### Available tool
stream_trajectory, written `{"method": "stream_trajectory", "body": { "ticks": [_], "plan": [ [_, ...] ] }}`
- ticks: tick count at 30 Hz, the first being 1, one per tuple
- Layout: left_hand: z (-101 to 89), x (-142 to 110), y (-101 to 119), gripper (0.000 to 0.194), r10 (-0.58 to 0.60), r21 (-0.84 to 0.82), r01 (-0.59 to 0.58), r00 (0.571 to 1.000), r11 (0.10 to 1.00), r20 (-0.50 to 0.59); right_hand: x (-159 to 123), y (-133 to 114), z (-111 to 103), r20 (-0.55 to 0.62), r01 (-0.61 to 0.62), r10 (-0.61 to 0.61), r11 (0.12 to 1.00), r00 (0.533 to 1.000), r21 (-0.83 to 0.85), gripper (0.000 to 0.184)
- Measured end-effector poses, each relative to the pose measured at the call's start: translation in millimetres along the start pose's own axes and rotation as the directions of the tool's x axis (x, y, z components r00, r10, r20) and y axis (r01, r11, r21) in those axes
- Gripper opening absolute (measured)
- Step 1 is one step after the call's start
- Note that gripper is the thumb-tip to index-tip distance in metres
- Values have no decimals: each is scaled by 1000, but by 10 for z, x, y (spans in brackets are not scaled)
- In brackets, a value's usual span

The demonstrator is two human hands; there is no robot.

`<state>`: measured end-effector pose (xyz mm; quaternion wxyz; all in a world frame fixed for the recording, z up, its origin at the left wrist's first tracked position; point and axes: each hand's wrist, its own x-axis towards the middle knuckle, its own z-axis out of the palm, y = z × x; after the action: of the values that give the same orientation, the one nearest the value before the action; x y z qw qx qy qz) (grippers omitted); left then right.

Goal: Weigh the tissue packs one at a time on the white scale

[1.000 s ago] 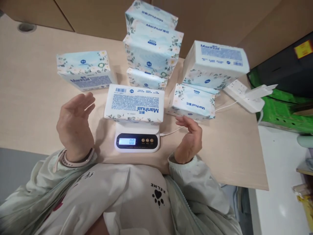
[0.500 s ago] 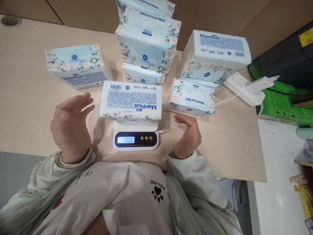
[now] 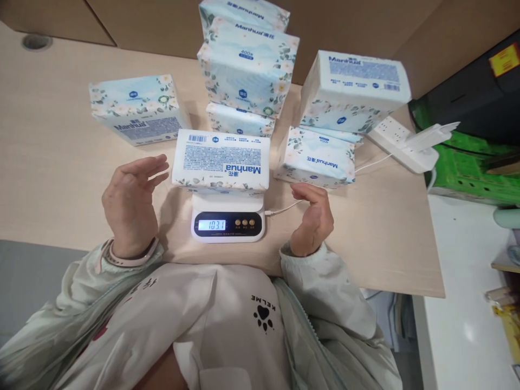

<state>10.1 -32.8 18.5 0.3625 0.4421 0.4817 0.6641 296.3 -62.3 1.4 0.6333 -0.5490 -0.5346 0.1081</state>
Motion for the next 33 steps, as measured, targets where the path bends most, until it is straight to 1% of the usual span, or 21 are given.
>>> {"method": "stream_trajectory", "body": {
  "ticks": [4, 7, 10, 13, 16, 18, 20, 22, 24, 27, 30, 33],
  "plan": [
    [-10, 11, -29, 22, -1, -5, 1, 1000, 1000, 10, 6, 9, -1, 21, 10, -10, 1000, 1000, -16, 51],
    [-10, 18, -40, 22, -5, -14, 5, 1000, 1000, -5, 8, 9, 4, 18, 32, -33, 999, 999, 29, 50],
    [-23, 20, -43, 21, -12, 10, 12, 1000, 1000, 25, 9, 9, 11, 1, 63, -64, 995, 998, 79, 45],
    [-38, 21, -48, 21, -10, 37, 8, 999, 999, 50, 9, 17, 10, -7, 78, -78, 994, 997, 82, 44],
    [-39, 33, -64, 19, -5, 54, 1, 997, 999, 82, 8, 31, -1, 9, 79, -80, 994, 997, 76, 45],
    [-35, 52, -79, 20, -1, 57, -5, 994, 998, 107, 9, 37, -8, 31, 65, -66, 997, 997, 32, 47],
    [-32, 79, -93, 27, 5, 43, -10, 992, 999, 128, 13, 33, -12, 52, 46, -45, 999, 998, -26, 52],
    [-32, 108, -98, 35, -15, 22, 12, 989, 1000, 149, 19, 20, -11, 64, 26, -23, 999, 998, -45, 55],
    [-32, 131, -91, 39, -52, 0, 53, 985, 999, 166, 25, 0, -4, 75, -2, 4, 1000, 997, -26, 56],
    [-23, 148, -66, 38, -98, -29, 104, 981, 994, 167, 35, -32, 8, 84, -40, 37, 999, 996, 36, 55],
    [-4, 149, -40, 35, -107, -48, 117, 980, 992, 167, 41, -54, 16, 76, -53, 47, 996, 996, 77, 54],
    [14, 156, -31, 37, -97, -65, 110, 979, 992, 177, 43, -60, 19, 76, -74, 70, 996, 995, 54, 57]
  ]
}}
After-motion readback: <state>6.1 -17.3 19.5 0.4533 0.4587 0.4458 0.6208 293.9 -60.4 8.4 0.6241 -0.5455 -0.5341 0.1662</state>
